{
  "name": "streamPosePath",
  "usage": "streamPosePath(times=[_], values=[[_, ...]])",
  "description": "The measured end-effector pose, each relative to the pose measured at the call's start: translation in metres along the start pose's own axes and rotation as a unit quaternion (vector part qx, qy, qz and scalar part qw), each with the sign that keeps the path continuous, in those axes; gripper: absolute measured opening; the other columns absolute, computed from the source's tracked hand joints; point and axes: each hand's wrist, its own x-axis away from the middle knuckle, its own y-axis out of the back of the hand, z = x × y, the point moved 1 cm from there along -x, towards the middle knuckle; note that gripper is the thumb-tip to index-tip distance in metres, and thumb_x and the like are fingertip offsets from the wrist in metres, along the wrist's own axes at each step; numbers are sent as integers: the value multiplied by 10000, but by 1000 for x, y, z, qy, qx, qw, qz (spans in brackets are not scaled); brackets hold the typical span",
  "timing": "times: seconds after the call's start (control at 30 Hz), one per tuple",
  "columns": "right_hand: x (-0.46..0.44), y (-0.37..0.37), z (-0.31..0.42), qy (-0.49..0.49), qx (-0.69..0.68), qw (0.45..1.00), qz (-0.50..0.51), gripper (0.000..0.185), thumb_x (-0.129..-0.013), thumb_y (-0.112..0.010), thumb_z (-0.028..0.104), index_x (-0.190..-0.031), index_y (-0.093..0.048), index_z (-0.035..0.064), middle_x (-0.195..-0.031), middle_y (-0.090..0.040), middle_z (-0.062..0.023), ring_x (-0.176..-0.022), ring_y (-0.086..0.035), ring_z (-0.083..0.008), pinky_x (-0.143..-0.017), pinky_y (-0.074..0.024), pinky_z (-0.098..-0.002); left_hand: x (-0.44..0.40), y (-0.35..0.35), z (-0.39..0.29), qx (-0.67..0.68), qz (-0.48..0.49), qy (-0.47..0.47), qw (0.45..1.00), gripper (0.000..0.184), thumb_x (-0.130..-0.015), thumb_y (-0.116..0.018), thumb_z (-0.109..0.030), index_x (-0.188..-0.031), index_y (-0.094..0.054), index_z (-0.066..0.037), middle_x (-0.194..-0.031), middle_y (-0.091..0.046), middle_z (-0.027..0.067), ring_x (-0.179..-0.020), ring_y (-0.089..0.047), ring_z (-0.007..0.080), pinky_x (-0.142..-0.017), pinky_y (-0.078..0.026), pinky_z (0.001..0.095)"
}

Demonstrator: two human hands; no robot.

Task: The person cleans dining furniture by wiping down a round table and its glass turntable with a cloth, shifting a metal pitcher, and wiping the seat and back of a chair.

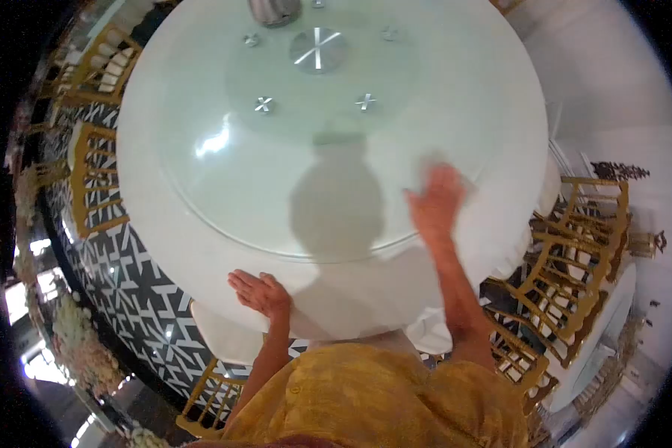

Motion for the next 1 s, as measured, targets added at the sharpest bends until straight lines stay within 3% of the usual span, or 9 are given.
streamPosePath(times=[0.1, 0.2, 0.27, 0.37, 0.47, 0.53, 0.63, 0.73, 1.0], values=[[13, -18, 92, 243, -201, 949, -7, 780, -848, -724, 388, -1490, -400, 85, -1584, -304, -177, -1489, -236, -348, -1178, -192, -557, 0, -1, 3, -24, -3, -1, 1000, 670, -999, -400, -312, -1540, -217, 40, -1618, -189, 239, -1507, -168, 359, -1179, -177, 506], [14, -12, 172, 380, -245, 892, -3, 705, -926, -611, 473, -1484, -393, 102, -1582, -305, -143, -1484, -235, -327, -1180, -196, -536, 0, -2, 2, -17, 5, 21, 1000, 667, -1007, -370, -343, -1544, -221, 24, -1625, -191, 213, -1508, -173, 342, -1176, -177, 496], [-9, -12, 186, 450, -234, 860, -61, 592, -923, -589, 484, -1395, -522, 135, -1494, -450, -88, -1437, -340, -263, -1150, -271, -505, -1, -9, 5, -24, 5, 6, 1000, 679, -1007, -363, -358, -1547, -213, 25, -1628, -175, 223, -1511, -162, 346, -1182, -169, 492], [-63, -5, 140, 418, -155, 892, -72, 486, -923, -581, 433, -1347, -566, 196, -1458, -488, -57, -1408, -374, -254, -1129, -307, -463, 2, -11, 8, -23, 1, 2, 1000, 688, -1011, -337, -384, -1549, -214, 28, -1626, -167, 239, -1511, -161, 355, -1187, -158, 484], [-133, -32, 34, 226, -82, 954, -178, 427, -956, -501, 311, -1369, -548, 214, -1438, -514, -70, -1349, -460, -248, -1073, -367, -517, 4, -4, 7, -8, 5, 6, 1000, 687, -1014, -327, -389, -1549, -215, 27, -1625, -166, 243, -1512, -157, 356, -1189, -151, 484], [-162, -3, -37, 75, 36, 989, -120, 467, -1010, -438, 382, -1436, -484, 197, -1500, -461, -104, -1417, -377, -295, -1091, -337, -571, 1, -13, 11, -14, 0, 2, 1000, 695, -1017, -317, -401, -1550, -200, 31, -1626, -157, 246, -1515, -144, 356, -1189, -150, 485], [-171, -19, -118, -12, -3, 988, -152, 547, -1044, -323, 466, -1503, -406, 181, -1559, -382, -125, -1443, -322, -350, -1105, -307, -608, 1, -9, 7, -16, 8, 13, 1000, 703, -1018, -313, -403, -1552, -185, 35, -1626, -147, 249, -1518, -129, 356, -1190, -144, 483], [-140, -30, -85, -10, 39, 980, -194, 550, -1033, -366, 459, -1505, -403, 178, -1558, -375, -130, -1440, -322, -359, -1097, -306, -627, 1, -13, 11, -42, -4, -3, 999, 671, -1030, -328, -380, -1553, -191, 17, -1622, -178, 227, -1510, -150, 361, -1178, -169, 509], [-31, -16, 84, 364, -116, 922, -56, 545, -939, -587, 399, -1429, -479, 187, -1529, -406, -82, -1443, -322, -302, -1161, -257, -550, 1, -4, -2, -17, 4, 17, 1000, 670, -1012, -364, -343, -1549, -198, 22, -1624, -176, 224, -1516, -137, 350, -1191, -150, 494]])
